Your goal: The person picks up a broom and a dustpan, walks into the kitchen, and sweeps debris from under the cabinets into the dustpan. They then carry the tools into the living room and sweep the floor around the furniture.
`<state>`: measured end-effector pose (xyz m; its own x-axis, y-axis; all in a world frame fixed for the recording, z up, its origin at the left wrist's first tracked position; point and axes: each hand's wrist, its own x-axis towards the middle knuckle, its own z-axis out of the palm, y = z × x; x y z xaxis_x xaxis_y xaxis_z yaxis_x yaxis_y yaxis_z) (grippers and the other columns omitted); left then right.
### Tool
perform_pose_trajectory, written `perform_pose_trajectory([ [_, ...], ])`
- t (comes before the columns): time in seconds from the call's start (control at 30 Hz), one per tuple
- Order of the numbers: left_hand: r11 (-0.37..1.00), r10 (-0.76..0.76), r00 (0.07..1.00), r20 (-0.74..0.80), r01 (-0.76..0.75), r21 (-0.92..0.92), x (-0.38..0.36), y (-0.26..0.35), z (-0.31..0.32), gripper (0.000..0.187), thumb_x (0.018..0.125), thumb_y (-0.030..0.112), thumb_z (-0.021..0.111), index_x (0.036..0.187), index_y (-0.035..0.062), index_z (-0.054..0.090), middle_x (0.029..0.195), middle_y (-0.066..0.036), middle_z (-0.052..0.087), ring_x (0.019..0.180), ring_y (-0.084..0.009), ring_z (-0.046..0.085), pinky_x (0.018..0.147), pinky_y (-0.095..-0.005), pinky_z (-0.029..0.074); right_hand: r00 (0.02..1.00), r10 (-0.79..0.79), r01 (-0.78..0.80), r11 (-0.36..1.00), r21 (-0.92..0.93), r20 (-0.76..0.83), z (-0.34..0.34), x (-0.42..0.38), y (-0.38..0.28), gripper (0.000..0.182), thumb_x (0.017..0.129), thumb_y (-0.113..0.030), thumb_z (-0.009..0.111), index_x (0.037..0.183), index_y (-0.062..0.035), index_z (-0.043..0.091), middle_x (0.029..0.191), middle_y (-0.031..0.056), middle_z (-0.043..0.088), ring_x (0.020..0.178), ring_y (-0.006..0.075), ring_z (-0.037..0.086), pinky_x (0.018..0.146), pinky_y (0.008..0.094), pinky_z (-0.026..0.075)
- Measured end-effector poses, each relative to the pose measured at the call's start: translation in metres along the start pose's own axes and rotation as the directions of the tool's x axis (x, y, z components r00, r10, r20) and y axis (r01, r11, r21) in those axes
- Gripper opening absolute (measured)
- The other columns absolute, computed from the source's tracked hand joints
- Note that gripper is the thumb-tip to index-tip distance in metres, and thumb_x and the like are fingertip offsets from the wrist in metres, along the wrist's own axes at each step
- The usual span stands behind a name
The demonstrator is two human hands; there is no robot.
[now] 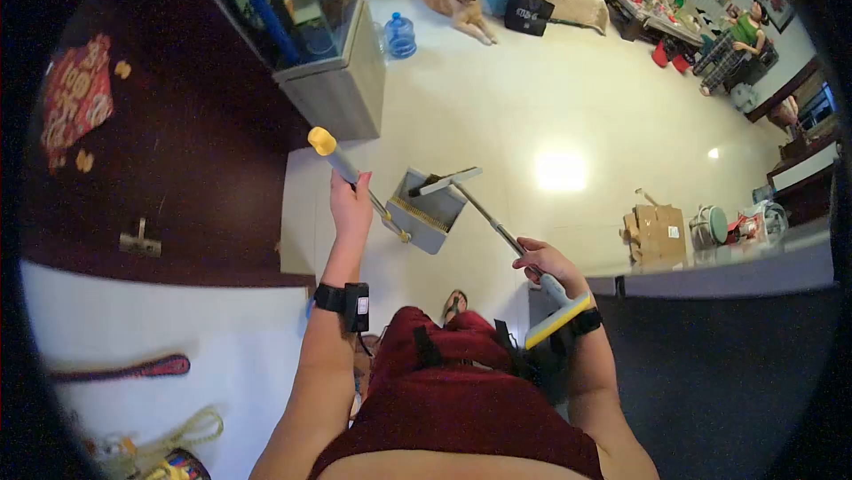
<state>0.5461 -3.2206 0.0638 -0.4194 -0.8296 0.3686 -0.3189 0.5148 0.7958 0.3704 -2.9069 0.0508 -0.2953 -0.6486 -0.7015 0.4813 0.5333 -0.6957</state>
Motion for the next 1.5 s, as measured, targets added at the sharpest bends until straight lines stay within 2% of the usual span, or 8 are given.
perform_pose_trajectory([
  [0.13, 0.995, 0.054, 0.997, -0.056, -0.059, -0.082, 0.095, 0.017, 0.050, 0.017, 0.080, 0.011, 0.059, 0.088, -0.0001, 0.049, 0.078, -0.011, 0.054, 0.073, -0.0225, 0.053, 0.067, -0.0330, 0.042, 1.000, -0.008, 0.008, 1.000, -0.001, 0.003, -0.032, 0.076, -0.067, 0.017, 0.071, -0.003, 0.058, 0.081, -0.0085, 0.045, 0.058, -0.0022, 0.042, 0.041, 0.0066, 0.041, 0.037, 0.0220, 0.030],
  [0.27, 0.996, 0.054, 0.999, 0.009, -0.053, -0.071, 0.166, 0.010, 0.118, 0.019, 0.080, 0.012, 0.060, 0.090, 0.0004, 0.048, 0.079, -0.010, 0.056, 0.074, -0.0205, 0.054, 0.068, -0.0320, 0.043, 0.998, -0.050, 0.050, 0.999, 0.003, -0.038, -0.068, 0.140, -0.113, 0.013, 0.073, -0.005, 0.056, 0.078, -0.0090, 0.045, 0.058, -0.0032, 0.043, 0.044, 0.0053, 0.043, 0.038, 0.0188, 0.031],
  [0.37, 0.994, 0.029, 1.000, 0.001, -0.029, -0.103, 0.235, -0.018, 0.185, 0.020, 0.080, 0.012, 0.060, 0.092, 0.0004, 0.049, 0.080, -0.012, 0.054, 0.072, -0.0250, 0.053, 0.067, -0.0328, 0.042, 0.992, -0.009, 0.035, 0.979, 0.200, -0.128, -0.105, 0.194, -0.154, 0.012, 0.073, -0.006, 0.055, 0.078, -0.0082, 0.045, 0.060, -0.0023, 0.046, 0.046, 0.0038, 0.043, 0.039, 0.0178, 0.033],
  [0.53, 0.980, -0.016, 0.999, 0.045, 0.024, -0.196, 0.328, -0.018, 0.263, 0.020, 0.079, 0.013, 0.061, 0.088, 0.0005, 0.048, 0.077, -0.012, 0.053, 0.070, -0.0243, 0.053, 0.066, -0.0335, 0.042, 0.987, 0.012, 0.026, 0.973, 0.230, -0.163, -0.154, 0.211, -0.246, 0.042, 0.077, -0.007, 0.049, 0.117, 0.0009, 0.038, 0.078, 0.0067, 0.059, 0.048, 0.0041, 0.043, 0.040, 0.0163, 0.034],
  [0.97, 0.996, -0.027, 0.997, 0.074, 0.033, -0.087, 0.558, -0.039, 0.454, 0.019, 0.078, 0.014, 0.062, 0.080, 0.0017, 0.049, 0.071, -0.009, 0.051, 0.067, -0.0239, 0.052, 0.061, -0.0337, 0.041, 0.930, -0.124, 0.275, 0.860, 0.430, -0.346, -0.288, 0.388, -0.411, 0.035, 0.076, -0.007, 0.049, 0.110, 0.0022, 0.045, 0.077, 0.0070, 0.056, 0.049, 0.0041, 0.038, 0.043, 0.0162, 0.030],
  [1.13, 0.982, -0.105, 0.994, -0.021, 0.100, -0.157, 0.664, -0.038, 0.520, 0.016, 0.076, 0.009, 0.064, 0.083, 0.0032, 0.051, 0.076, -0.005, 0.055, 0.070, -0.0151, 0.054, 0.066, -0.0282, 0.043, 0.974, -0.005, 0.094, 0.919, 0.383, -0.228, -0.361, 0.484, -0.522, 0.010, 0.083, -0.015, 0.048, 0.082, -0.0055, 0.048, 0.077, 0.0085, 0.057, 0.047, 0.0040, 0.042, 0.040, 0.0178, 0.034],
  [1.27, 0.947, -0.174, 0.983, 0.059, 0.184, -0.263, 0.738, -0.038, 0.554, 0.017, 0.075, 0.005, 0.065, 0.084, 0.0038, 0.052, 0.077, -0.003, 0.057, 0.072, -0.0116, 0.054, 0.070, -0.0256, 0.044, 0.989, -0.059, 0.084, 0.979, 0.183, -0.138, -0.404, 0.560, -0.600, 0.019, 0.084, -0.024, 0.044, 0.077, -0.0081, 0.050, 0.074, 0.0080, 0.060, 0.050, 0.0085, 0.050, 0.041, 0.0202, 0.038],
  [1.5, 0.969, -0.184, 0.983, 0.011, 0.183, -0.167, 0.880, -0.058, 0.608, 0.012, 0.074, 0.005, 0.065, 0.080, 0.0032, 0.054, 0.075, -0.004, 0.058, 0.069, -0.0120, 0.057, 0.066, -0.0255, 0.046, 0.998, -0.062, 0.058, 0.951, 0.305, 0.003, -0.428, 0.693, -0.734, 0.011, 0.081, -0.017, 0.050, 0.080, -0.0057, 0.049, 0.073, 0.0107, 0.058, 0.045, 0.0079, 0.046, 0.037, 0.0197, 0.035],
])
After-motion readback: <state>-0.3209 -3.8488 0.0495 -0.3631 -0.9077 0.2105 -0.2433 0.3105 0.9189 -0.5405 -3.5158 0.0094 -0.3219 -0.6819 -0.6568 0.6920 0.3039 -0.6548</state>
